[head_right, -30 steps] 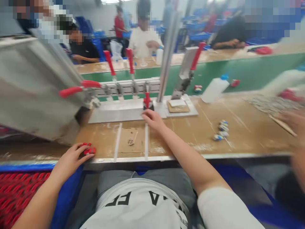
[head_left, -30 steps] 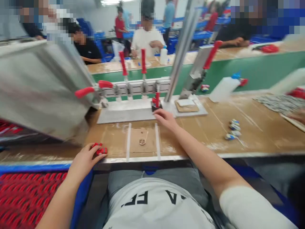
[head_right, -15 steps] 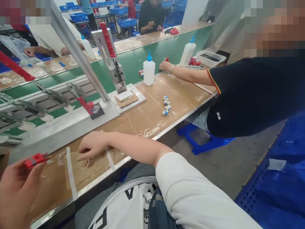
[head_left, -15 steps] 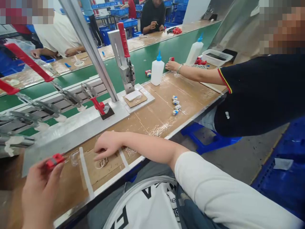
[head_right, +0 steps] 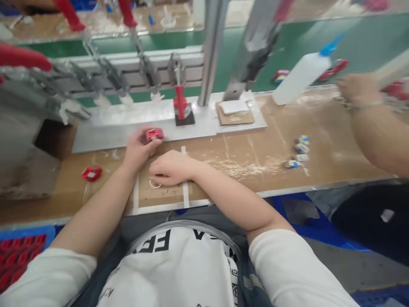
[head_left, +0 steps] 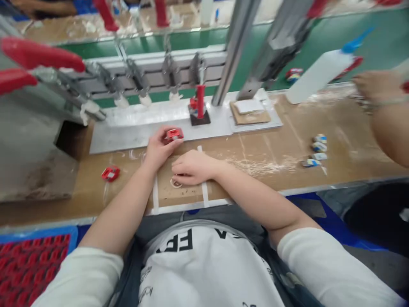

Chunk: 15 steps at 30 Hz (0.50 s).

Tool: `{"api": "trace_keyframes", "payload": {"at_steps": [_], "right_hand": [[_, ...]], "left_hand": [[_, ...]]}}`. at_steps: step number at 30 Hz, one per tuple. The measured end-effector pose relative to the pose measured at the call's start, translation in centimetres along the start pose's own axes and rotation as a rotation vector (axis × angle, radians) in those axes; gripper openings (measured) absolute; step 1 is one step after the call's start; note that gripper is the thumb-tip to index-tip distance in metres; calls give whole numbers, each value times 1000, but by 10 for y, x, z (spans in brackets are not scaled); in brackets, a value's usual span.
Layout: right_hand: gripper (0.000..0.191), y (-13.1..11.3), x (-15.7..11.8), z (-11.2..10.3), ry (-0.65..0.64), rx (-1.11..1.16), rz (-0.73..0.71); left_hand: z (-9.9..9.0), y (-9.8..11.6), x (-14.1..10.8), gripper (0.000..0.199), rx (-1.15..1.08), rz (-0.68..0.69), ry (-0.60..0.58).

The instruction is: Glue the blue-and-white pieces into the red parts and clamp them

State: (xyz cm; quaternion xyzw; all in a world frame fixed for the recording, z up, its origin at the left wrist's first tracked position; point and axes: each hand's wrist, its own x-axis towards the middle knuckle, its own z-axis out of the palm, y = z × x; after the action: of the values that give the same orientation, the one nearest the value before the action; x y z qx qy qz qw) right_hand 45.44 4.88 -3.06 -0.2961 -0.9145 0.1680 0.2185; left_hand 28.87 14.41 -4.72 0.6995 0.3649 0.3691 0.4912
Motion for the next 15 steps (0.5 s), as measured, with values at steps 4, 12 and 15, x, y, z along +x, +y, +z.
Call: {"api": "trace_keyframes", "payload": {"at_steps": [4,12,15], "right_hand": [[34,2,2,5,22,-10,-2],[43,4,1,7,54,263,81],[44,4,0,4,83,360,71]], "left_hand": [[2,-1,0,54,-91,-55,-111],[4,2,-4,52,-150,-140,-157],[3,1,-3,55,-127,-154,-148]]}}
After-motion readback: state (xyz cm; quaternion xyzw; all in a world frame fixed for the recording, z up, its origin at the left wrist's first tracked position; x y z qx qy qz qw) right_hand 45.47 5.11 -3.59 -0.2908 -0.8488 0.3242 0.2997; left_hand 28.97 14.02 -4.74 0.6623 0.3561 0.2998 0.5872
